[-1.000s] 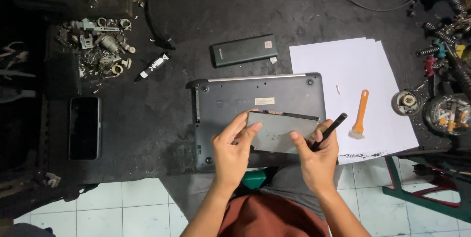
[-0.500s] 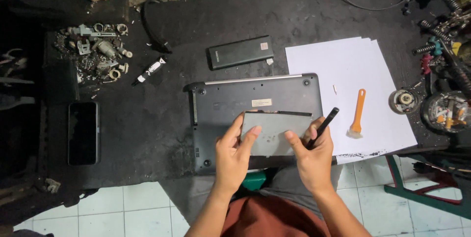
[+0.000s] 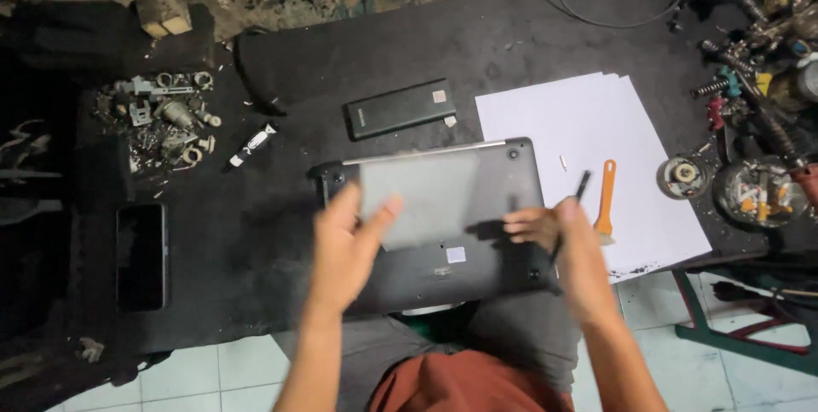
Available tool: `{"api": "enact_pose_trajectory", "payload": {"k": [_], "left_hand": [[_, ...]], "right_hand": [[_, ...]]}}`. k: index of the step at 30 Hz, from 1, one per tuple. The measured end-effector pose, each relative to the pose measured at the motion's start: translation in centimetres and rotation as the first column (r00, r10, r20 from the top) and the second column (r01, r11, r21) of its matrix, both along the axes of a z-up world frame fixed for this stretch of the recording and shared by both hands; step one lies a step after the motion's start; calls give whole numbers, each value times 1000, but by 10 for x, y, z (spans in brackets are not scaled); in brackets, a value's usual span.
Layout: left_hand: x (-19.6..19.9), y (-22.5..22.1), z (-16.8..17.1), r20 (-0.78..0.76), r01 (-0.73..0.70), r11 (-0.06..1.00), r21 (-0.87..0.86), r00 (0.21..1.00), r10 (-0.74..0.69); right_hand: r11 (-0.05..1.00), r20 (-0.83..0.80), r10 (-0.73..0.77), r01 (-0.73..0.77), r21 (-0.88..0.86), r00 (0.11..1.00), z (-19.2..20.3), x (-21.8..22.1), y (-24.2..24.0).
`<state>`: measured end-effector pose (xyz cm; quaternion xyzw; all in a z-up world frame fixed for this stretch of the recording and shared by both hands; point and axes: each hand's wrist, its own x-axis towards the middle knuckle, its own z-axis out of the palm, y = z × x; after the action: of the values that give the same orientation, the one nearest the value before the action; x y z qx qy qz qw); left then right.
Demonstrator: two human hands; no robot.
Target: Using a prying tool and a brush to carefully detach the back cover of a laptop on a repair bench.
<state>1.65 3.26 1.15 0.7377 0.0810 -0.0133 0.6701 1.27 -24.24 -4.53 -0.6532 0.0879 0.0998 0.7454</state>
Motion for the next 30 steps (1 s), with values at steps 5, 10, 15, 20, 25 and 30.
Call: {"api": "enact_pose_trajectory", "payload": {"k": [5,10,15,20,25,30], "left_hand": [[84,18,28,413,-125,881,456,907,-85],[171,28,-36,585,-205,674,709,705,-401],[194,30,-83,501,-152,583,798,704,-504],[196,25,-100,423,-69,538,840,705,-570],[191,23,-90,279,142,565,813,756,-592],[180,19,-79,129,229,517,825,814,-566]], "right_hand": [[975,-23,-169,171,141,985,-1,-8,-34],[963,6,-248,247,-109,969,-6,-26,-44],[931,-63,-248,220,-290,967,-3,-36,-53],[946,-114,-308,292,-140,944,9,-23,-46],[982,-101,-183,178,-62,978,19,-8,-42],[949,218,-258,289,-126,941,1,16,-22]]}}
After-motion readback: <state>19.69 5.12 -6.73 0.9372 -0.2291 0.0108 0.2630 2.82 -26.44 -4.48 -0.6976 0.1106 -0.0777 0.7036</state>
